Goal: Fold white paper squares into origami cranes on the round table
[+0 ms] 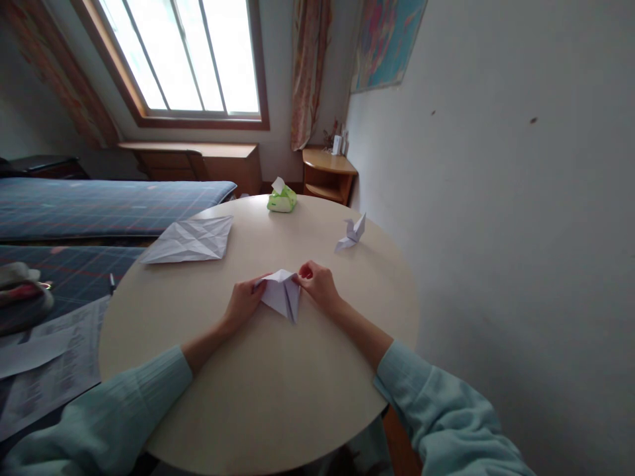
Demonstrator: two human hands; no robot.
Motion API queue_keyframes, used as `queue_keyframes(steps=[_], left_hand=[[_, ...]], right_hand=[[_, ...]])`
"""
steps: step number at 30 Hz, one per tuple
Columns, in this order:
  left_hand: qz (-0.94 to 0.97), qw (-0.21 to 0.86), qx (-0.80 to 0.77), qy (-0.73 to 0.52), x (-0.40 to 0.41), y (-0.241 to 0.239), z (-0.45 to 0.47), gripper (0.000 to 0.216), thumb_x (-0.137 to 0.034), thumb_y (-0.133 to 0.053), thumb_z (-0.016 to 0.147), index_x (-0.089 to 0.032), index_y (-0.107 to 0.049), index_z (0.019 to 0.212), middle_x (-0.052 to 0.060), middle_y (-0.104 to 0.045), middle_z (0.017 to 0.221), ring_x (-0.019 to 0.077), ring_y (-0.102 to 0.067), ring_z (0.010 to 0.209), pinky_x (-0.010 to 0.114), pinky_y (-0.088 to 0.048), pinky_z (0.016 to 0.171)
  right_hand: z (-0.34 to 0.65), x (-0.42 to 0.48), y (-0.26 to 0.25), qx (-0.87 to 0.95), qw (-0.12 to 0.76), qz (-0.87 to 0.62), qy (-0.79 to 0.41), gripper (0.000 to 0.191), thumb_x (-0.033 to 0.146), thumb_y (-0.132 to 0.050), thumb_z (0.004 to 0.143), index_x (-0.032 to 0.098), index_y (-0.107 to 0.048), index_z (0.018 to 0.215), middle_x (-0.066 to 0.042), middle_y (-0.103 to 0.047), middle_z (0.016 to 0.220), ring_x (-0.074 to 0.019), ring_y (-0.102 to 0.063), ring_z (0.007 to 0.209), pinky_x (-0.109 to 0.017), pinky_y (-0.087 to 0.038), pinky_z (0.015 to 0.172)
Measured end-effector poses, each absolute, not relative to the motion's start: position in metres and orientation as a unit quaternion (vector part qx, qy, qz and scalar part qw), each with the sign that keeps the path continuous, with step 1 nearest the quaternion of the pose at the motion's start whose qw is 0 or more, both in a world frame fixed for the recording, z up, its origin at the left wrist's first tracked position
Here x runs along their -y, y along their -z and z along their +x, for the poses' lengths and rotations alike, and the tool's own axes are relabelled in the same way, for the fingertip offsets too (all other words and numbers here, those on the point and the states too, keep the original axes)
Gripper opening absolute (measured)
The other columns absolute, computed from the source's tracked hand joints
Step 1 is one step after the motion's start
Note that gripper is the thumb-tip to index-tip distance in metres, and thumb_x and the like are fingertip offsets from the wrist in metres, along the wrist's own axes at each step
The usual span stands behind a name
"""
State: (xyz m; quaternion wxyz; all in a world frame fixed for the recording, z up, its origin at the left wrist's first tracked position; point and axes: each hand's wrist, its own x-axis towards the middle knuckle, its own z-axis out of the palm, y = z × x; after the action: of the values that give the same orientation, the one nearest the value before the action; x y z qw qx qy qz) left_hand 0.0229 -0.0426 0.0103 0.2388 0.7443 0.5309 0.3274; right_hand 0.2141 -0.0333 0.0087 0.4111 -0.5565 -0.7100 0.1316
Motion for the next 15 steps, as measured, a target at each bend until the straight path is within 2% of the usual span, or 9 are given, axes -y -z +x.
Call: queue_keyframes(steps=[7, 15], left_hand=[[0.770, 0.224, -0.513, -0.307, 0.0445, -0.0106, 0.0236, 0.036, -0.019, -0.038, 0.081, -0.018, -0.057, 0.111, 0.005, -0.064, 0.102, 0.0178, -0.062, 0.082, 0.024, -0.044, 0.072], [0.773, 0.226, -0.497, -0.324, 0.0439, -0.0100, 0.0232, 0.037, -0.015, -0.038, 0.080, -0.020, -0.057, 0.112, 0.003, -0.063, 0.106, 0.0174, -0.060, 0.089, 0.025, -0.044, 0.078]], right_hand=[[0.2149, 0.0327, -0.0045, 0.742, 0.387, -0.536, -0.111, 0.009, 0.021, -0.060, 0.071, 0.015, -0.062, 0.065, -0.003, -0.064, 0.062, -0.0118, -0.056, 0.057, -0.022, -0.041, 0.057], [0.2153, 0.0307, -0.0012, 0.756, 0.404, -0.505, -0.097, 0.011, 0.013, -0.056, 0.073, 0.017, -0.067, 0.071, -0.004, -0.066, 0.069, -0.0129, -0.058, 0.062, -0.022, -0.042, 0.059]])
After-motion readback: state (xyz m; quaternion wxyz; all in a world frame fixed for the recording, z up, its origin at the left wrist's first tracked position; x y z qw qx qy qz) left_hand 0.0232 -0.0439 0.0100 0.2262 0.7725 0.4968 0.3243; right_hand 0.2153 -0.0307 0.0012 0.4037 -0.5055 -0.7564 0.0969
